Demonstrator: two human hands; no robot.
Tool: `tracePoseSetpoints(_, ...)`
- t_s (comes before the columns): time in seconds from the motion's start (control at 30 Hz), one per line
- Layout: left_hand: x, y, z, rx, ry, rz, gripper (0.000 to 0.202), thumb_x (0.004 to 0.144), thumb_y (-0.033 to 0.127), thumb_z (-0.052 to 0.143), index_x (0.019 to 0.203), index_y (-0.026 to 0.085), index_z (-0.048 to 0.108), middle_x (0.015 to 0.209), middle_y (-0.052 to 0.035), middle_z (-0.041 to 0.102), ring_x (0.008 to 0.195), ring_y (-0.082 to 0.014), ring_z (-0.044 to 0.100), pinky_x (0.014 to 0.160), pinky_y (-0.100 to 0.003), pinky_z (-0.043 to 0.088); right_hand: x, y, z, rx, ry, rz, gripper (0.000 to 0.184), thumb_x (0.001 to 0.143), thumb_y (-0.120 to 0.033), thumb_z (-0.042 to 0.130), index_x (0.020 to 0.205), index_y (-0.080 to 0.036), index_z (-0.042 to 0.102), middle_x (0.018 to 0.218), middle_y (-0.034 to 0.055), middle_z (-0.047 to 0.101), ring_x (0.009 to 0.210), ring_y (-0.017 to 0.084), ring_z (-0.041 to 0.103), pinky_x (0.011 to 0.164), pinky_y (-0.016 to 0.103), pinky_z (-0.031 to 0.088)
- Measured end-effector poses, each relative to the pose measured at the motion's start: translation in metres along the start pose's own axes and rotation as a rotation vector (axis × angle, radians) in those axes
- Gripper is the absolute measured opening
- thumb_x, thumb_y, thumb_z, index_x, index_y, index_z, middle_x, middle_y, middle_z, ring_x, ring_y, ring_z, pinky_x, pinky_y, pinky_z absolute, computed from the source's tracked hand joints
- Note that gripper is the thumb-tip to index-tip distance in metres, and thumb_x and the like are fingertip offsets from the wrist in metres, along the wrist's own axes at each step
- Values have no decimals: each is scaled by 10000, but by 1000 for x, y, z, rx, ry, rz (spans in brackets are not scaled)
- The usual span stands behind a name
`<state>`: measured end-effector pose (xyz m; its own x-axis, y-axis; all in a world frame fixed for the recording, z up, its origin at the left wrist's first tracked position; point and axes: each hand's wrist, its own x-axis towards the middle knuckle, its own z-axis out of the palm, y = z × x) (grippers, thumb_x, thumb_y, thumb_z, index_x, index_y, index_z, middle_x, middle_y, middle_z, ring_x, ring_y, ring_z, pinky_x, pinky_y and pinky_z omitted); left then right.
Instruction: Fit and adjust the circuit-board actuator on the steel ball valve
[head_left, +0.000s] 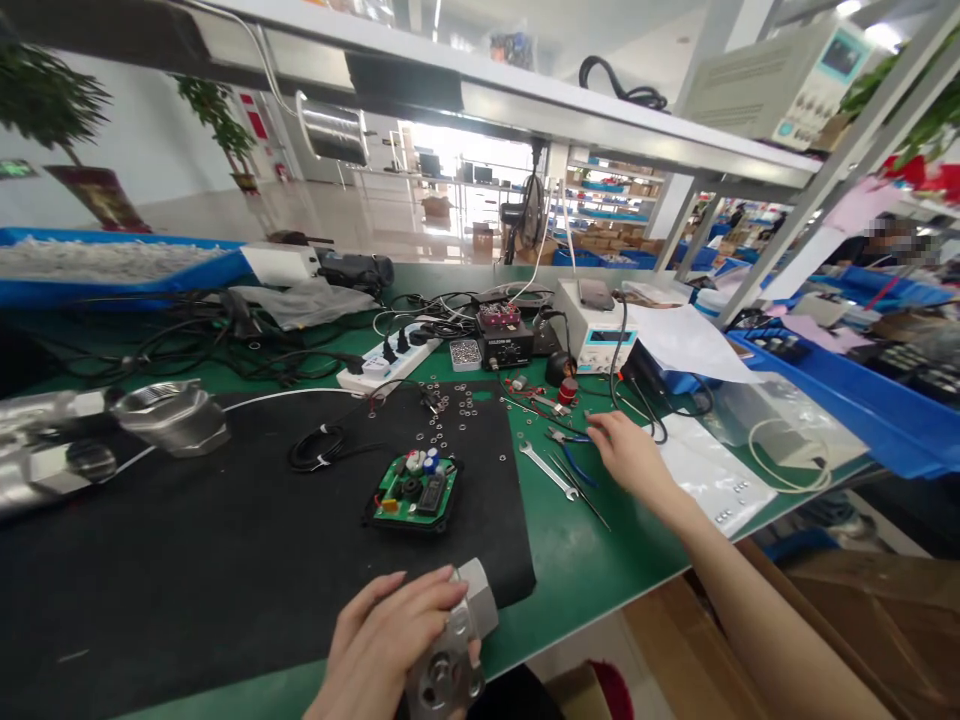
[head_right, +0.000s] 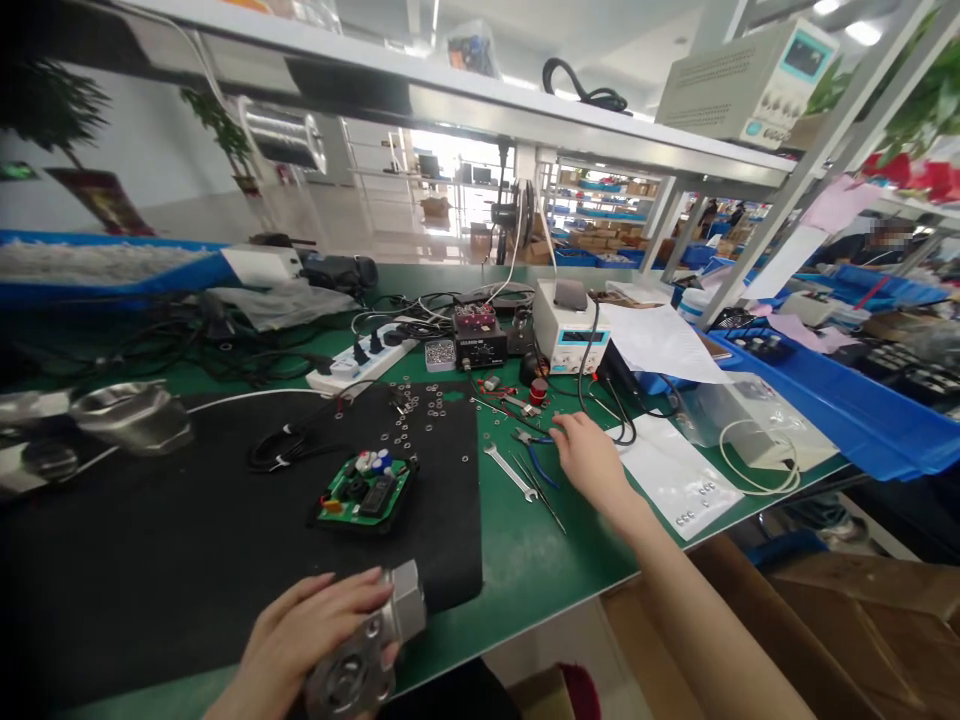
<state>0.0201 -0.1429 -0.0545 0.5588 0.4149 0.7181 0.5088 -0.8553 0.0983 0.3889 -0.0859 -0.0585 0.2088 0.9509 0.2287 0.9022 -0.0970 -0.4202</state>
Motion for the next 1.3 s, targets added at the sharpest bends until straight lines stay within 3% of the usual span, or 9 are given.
tracePoseSetpoints(0.17, -8, -13, 15, -49, -90, -79, 367, 820, 297, 695, 1156, 220, 569, 1143, -54, 757, 1083, -175, 730, 919, -311, 636, 40, 10, 26, -193, -57, 47, 353, 1073, -181, 395, 1330, -89, 618, 1230, 203, 624, 1072, 280, 675, 924, 371, 477)
tracePoseSetpoints(0.27, -15, -19, 18, -128, -68, -159, 346, 849, 311, 694, 1159, 223, 566, 1147, -61, 750, 1096, -150, 722, 897, -233, 641, 51, 10, 37, -271, -59, 72, 302, 1067, -175, 403, 1225, -80, 642, 1166, 201, 616, 979, 274, 695, 850, 361, 475)
tracePoseSetpoints(0.4, -12, -14, 19, -212, -64, -265, 357, 851, 293, 734, 1157, 235, 559, 1145, -47, 745, 1081, -139, 717, 912, -223, 631, 54, 6, 38, -316, -26, 65, 267, 1066, -196, 427, 1164, -82, 648, 1145, 198, 627, 951, 274, 695, 808, 356, 470)
tracePoseSetpoints(0.57, -9, -4, 17, -286, -59, -394, 411, 832, 249, 773, 1180, 235, 554, 1198, -30, 718, 1134, -122, 683, 984, -235, 588, 6, -44, 15, -211, 96, -84, 248, 1069, -273, 491, 1257, -168, 614, 1221, 120, 658, 1040, 252, 660, 860, 358, 487)
tracePoseSetpoints(0.63, -10, -1, 15, -320, -61, -425, 405, 832, 257, 780, 1169, 240, 554, 1201, -20, 714, 1145, -122, 675, 999, -247, 573, -28, -78, 3, 131, 169, -238, 168, 1015, -308, 624, 1159, -223, 647, 1092, 45, 697, 838, 176, 649, 761, 307, 504)
tracePoseSetpoints(0.7, -10, 0, 13, -344, -76, -461, 429, 834, 282, 785, 1193, 249, 551, 1214, -14, 707, 1149, -126, 671, 1000, -261, 564, -61, -112, -7, 408, 108, -393, 87, 984, -234, 662, 1071, -239, 655, 1081, 19, 704, 799, 139, 641, 712, 271, 513)
tracePoseSetpoints(0.83, -11, 0, 11, -370, -84, -481, 480, 852, 287, 764, 1277, 266, 541, 1235, -20, 696, 1143, -137, 668, 990, -280, 555, -98, -159, -3, 657, 3, -707, 207, 922, -67, 681, 1066, -212, 649, 1058, 41, 726, 974, 174, 668, 823, 299, 553)
tracePoseSetpoints(1.03, -13, 1, 12, -376, -30, -425, 415, 875, 259, 729, 1251, 234, 555, 1232, -46, 703, 1142, -146, 669, 1001, -289, 550, -110, -172, 20, 601, 23, -796, 212, 909, -11, 678, 1032, -181, 647, 979, 54, 733, 870, 186, 635, 766, 342, 550)
tracePoseSetpoints(1.3, -13, 3, 11, -364, -3, -414, 416, 862, 208, 716, 1246, 231, 557, 1218, -26, 706, 1121, -135, 667, 988, -285, 545, -122, -176, 12, 411, 75, -870, 241, 910, 23, 635, 1081, -140, 680, 1059, 105, 737, 914, 223, 613, 792, 377, 557)
